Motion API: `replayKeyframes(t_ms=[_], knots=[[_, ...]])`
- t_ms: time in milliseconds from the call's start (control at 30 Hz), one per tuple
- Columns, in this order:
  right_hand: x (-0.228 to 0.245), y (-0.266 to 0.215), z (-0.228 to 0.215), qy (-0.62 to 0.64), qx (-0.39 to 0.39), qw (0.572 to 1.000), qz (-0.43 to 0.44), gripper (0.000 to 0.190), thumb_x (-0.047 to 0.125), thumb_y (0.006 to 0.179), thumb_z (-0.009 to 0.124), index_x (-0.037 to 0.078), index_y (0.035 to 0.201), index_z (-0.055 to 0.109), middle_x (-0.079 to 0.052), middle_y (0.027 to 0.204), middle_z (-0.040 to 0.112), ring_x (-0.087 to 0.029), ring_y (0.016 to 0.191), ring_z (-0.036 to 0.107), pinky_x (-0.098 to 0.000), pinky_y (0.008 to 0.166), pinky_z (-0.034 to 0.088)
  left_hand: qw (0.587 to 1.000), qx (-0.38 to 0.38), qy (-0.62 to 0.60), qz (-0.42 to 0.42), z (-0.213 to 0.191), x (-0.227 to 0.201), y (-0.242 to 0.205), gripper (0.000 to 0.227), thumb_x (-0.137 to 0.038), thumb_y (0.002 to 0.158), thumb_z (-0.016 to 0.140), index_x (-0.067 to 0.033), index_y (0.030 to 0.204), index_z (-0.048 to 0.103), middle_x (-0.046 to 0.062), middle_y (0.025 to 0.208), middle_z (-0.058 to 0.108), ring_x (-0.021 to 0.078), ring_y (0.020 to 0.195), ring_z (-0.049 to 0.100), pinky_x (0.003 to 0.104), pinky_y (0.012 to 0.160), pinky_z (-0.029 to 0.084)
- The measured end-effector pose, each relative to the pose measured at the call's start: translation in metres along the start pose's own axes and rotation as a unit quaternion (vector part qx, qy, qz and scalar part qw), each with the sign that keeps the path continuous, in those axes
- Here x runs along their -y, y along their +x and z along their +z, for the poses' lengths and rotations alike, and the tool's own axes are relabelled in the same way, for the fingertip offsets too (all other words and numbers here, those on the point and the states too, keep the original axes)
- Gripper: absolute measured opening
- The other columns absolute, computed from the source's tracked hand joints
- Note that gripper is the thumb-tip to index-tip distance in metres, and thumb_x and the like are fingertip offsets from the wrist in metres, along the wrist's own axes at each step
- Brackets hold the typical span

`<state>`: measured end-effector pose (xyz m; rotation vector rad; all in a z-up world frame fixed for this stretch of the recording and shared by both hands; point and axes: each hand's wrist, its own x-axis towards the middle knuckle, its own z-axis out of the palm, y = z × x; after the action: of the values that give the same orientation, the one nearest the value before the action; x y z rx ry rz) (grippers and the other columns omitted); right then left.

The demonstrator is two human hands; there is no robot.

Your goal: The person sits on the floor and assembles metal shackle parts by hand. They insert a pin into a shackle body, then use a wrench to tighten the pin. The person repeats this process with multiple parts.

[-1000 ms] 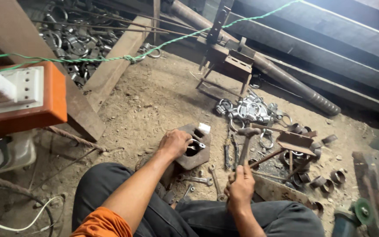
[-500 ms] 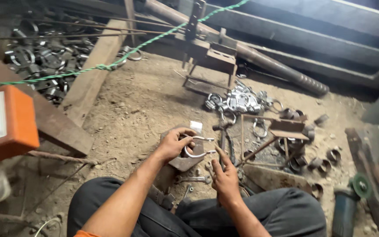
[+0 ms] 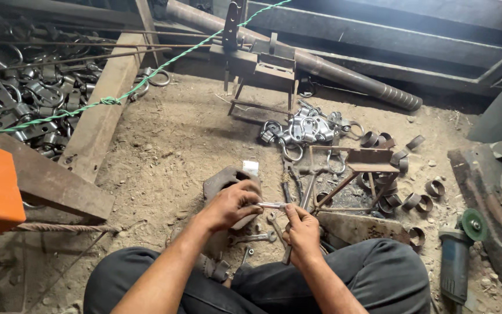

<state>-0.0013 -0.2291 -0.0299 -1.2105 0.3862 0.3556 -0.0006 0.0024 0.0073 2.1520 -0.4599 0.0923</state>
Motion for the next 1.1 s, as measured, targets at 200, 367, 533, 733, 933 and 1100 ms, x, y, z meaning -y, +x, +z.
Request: replayKeyframes(t_ms=[200,367,533,733,933,1100], knots=[[0.011,-0.016,0.016,-0.046,-0.024,0.999,-0.015,0.046,0.022,0.096,0.063,0.020,0.140,0.051,0.006,0.057,0.034,-0.005,0.038,0.027,-0.0258,0.035,0.023,0.986,-0.009,0.030,-0.164,-0.013,0.006,0.005,0.017,-0.031,0.097,0.067,-0.0229,0.105,0.080,0.001,0.099,0.079,0.0216,0.095,0.073,0.039,0.084,0.058],[0.015,-0.025,0.022,-0.033,0.005,0.999,0.006,0.068,0.027,0.097,0.059,0.029,0.156,0.024,0.003,0.060,0.039,-0.006,0.038,0.031,-0.0246,0.034,0.024,0.962,-0.092,0.072,-0.248,-0.015,0.044,-0.003,0.020,-0.027,0.095,0.066,-0.0259,0.111,0.078,0.002,0.109,0.078,0.0221,0.090,0.074,0.039,0.081,0.059],[0.015,-0.030,0.023,-0.070,0.019,0.997,0.006,0.069,0.028,0.098,0.058,0.031,0.158,0.024,0.003,0.059,0.037,-0.005,0.038,0.030,-0.0243,0.033,0.023,0.949,-0.008,0.151,-0.277,0.002,0.060,-0.006,0.020,-0.025,0.096,0.065,-0.0212,0.112,0.076,0.007,0.105,0.074,0.0242,0.095,0.070,0.038,0.083,0.059],[0.035,-0.052,0.029,-0.129,0.047,0.980,-0.144,0.058,0.024,0.103,0.045,0.027,0.159,0.029,0.003,0.064,0.045,-0.005,0.041,0.037,-0.0234,0.031,0.031,0.961,-0.022,0.149,-0.234,0.015,0.071,-0.009,0.022,-0.019,0.097,0.064,-0.0198,0.116,0.074,0.010,0.105,0.074,0.0271,0.097,0.069,0.042,0.088,0.055],[0.032,-0.053,0.023,-0.192,-0.037,0.897,-0.397,0.053,0.017,0.110,0.038,0.028,0.161,0.025,-0.001,0.071,0.055,-0.005,0.046,0.046,-0.0208,0.038,0.041,0.950,-0.043,0.220,-0.216,0.013,0.074,-0.015,0.019,-0.025,0.094,0.066,-0.0240,0.109,0.078,0.010,0.097,0.075,0.0328,0.097,0.066,0.046,0.089,0.054],[-0.017,-0.044,0.016,-0.389,0.028,0.898,-0.203,0.067,0.015,0.103,0.044,0.034,0.163,0.019,0.007,0.105,0.057,-0.007,0.052,0.044,-0.0215,0.038,0.041,0.943,-0.015,0.254,-0.214,0.011,0.073,-0.012,0.017,-0.023,0.095,0.063,-0.0235,0.103,0.079,0.008,0.094,0.075,0.0304,0.097,0.067,0.046,0.088,0.054]])
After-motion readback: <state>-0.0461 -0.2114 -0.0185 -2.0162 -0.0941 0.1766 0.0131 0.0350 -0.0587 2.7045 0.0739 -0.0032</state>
